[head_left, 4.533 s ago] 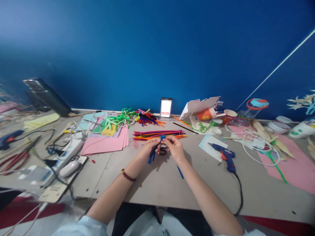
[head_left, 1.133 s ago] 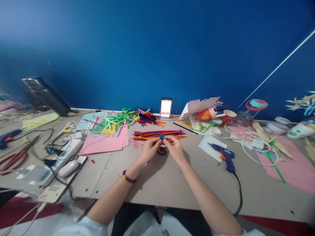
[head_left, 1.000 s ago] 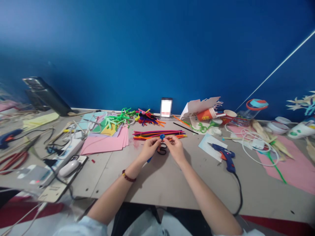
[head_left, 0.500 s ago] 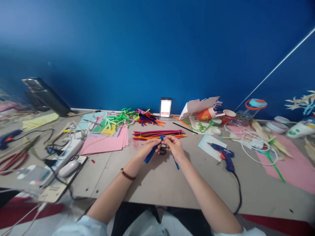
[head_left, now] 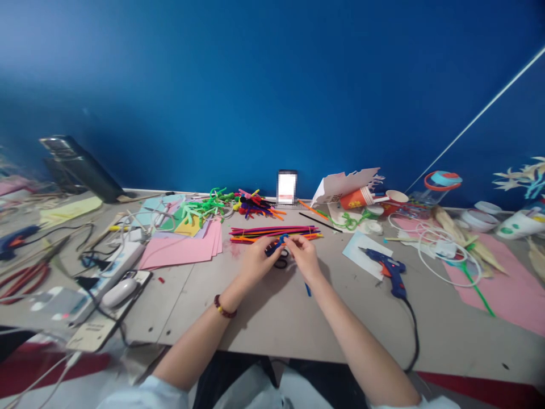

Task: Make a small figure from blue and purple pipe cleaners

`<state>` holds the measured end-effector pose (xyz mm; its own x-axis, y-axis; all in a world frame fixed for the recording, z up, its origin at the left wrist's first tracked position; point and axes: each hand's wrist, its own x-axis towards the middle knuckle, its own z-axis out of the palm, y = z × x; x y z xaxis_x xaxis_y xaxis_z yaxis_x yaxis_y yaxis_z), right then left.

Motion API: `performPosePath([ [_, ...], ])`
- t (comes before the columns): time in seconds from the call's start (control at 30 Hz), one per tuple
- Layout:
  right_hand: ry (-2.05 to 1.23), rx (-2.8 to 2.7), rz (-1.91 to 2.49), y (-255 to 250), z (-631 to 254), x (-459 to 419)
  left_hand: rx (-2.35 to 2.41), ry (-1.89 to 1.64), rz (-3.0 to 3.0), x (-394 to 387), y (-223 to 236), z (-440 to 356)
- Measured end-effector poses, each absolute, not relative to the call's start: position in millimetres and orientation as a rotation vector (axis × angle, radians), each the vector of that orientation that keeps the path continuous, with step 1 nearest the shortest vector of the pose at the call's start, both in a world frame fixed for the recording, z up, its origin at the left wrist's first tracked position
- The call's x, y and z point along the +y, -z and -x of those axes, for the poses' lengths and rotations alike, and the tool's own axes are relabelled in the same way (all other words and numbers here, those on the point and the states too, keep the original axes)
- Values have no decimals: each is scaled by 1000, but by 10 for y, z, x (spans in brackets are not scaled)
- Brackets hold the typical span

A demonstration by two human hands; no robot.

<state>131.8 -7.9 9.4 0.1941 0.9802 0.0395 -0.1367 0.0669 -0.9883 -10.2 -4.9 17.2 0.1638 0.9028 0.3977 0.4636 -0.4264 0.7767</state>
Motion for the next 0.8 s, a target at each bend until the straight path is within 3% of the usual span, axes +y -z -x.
performPosePath([
  [0.23, -1093, -1092, 1138, -80, -1308, -67, 1226, -1176, -2022, -48, -172, 113],
  [0.53, -897, -1283, 1133, -111, -1342, -84, 1114, -1154, -1670, 20, -209, 118],
  [0.8, -1135, -1065, 1142, -192, -1338, -85, 874, -971, -1156, 10, -278, 130],
])
